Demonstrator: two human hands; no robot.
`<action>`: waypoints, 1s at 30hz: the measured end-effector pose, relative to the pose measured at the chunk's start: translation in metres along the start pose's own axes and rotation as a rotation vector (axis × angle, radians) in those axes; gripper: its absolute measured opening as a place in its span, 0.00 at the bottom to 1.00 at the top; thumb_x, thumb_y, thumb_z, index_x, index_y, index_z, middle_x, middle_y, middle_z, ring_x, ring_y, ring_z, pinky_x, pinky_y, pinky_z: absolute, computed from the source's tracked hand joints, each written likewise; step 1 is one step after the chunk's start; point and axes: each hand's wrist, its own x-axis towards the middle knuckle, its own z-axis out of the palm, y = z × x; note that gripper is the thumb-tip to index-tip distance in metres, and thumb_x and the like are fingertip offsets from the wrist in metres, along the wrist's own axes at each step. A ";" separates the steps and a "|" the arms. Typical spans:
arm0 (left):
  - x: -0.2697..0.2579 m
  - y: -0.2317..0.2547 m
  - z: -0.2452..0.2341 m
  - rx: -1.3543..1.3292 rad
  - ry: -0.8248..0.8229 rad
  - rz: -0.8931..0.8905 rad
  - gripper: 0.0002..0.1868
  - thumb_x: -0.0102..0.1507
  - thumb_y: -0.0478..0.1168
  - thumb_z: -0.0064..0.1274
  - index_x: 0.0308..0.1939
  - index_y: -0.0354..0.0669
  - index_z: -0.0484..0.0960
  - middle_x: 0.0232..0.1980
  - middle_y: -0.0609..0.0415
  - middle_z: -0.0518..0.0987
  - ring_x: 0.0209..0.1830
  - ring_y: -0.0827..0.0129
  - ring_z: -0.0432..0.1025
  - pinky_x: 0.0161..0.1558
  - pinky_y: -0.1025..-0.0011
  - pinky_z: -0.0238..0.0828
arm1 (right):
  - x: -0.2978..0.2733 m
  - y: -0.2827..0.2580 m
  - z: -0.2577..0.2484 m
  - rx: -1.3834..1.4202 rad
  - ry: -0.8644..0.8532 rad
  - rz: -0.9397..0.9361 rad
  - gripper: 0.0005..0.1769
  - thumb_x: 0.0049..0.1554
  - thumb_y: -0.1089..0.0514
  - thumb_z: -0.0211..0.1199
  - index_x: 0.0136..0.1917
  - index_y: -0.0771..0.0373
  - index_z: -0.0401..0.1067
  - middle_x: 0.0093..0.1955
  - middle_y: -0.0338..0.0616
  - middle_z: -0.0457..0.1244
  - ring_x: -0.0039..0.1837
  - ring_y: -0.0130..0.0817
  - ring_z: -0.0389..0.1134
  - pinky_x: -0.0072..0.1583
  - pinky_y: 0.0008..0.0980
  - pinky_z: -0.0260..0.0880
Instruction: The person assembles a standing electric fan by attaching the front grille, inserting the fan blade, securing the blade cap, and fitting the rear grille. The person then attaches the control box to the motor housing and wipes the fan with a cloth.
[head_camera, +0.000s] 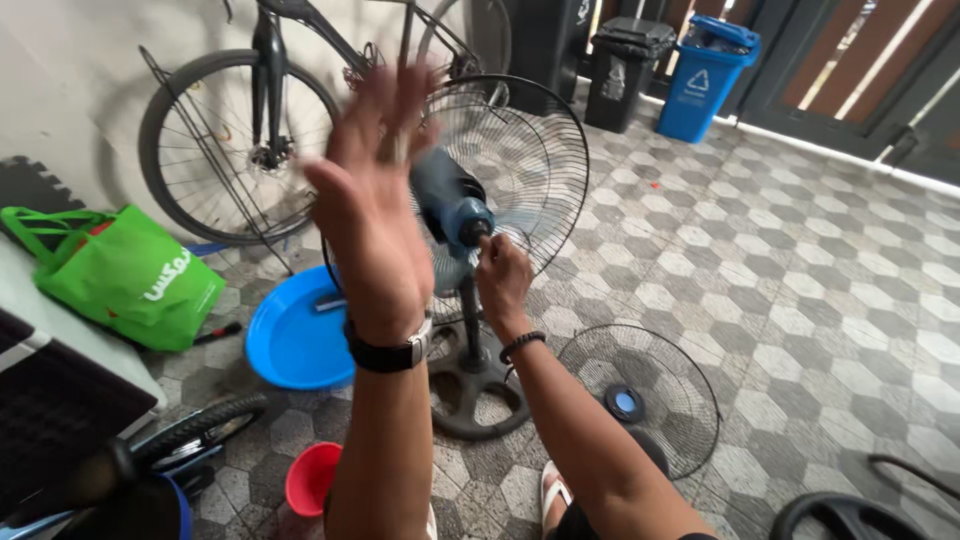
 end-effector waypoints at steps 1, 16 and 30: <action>-0.012 -0.014 -0.008 0.158 0.073 -0.059 0.41 0.76 0.68 0.31 0.73 0.34 0.68 0.70 0.41 0.76 0.74 0.54 0.70 0.78 0.52 0.63 | 0.000 0.006 -0.002 0.031 0.039 -0.034 0.16 0.62 0.49 0.63 0.39 0.62 0.73 0.29 0.48 0.66 0.32 0.41 0.65 0.40 0.43 0.63; -0.201 -0.196 -0.151 0.489 0.510 -0.666 0.26 0.71 0.58 0.46 0.50 0.36 0.81 0.47 0.52 0.82 0.45 0.66 0.75 0.48 0.66 0.72 | 0.042 -0.001 -0.017 -0.104 -0.482 0.153 0.35 0.66 0.33 0.49 0.35 0.61 0.78 0.26 0.44 0.67 0.28 0.29 0.69 0.33 0.29 0.65; -0.097 -0.202 -0.124 1.060 0.085 -0.395 0.25 0.69 0.57 0.49 0.42 0.34 0.79 0.39 0.43 0.81 0.37 0.54 0.77 0.39 0.58 0.73 | 0.082 -0.023 -0.042 -0.288 -0.801 0.052 0.27 0.61 0.38 0.61 0.34 0.62 0.76 0.27 0.40 0.68 0.29 0.27 0.72 0.33 0.21 0.70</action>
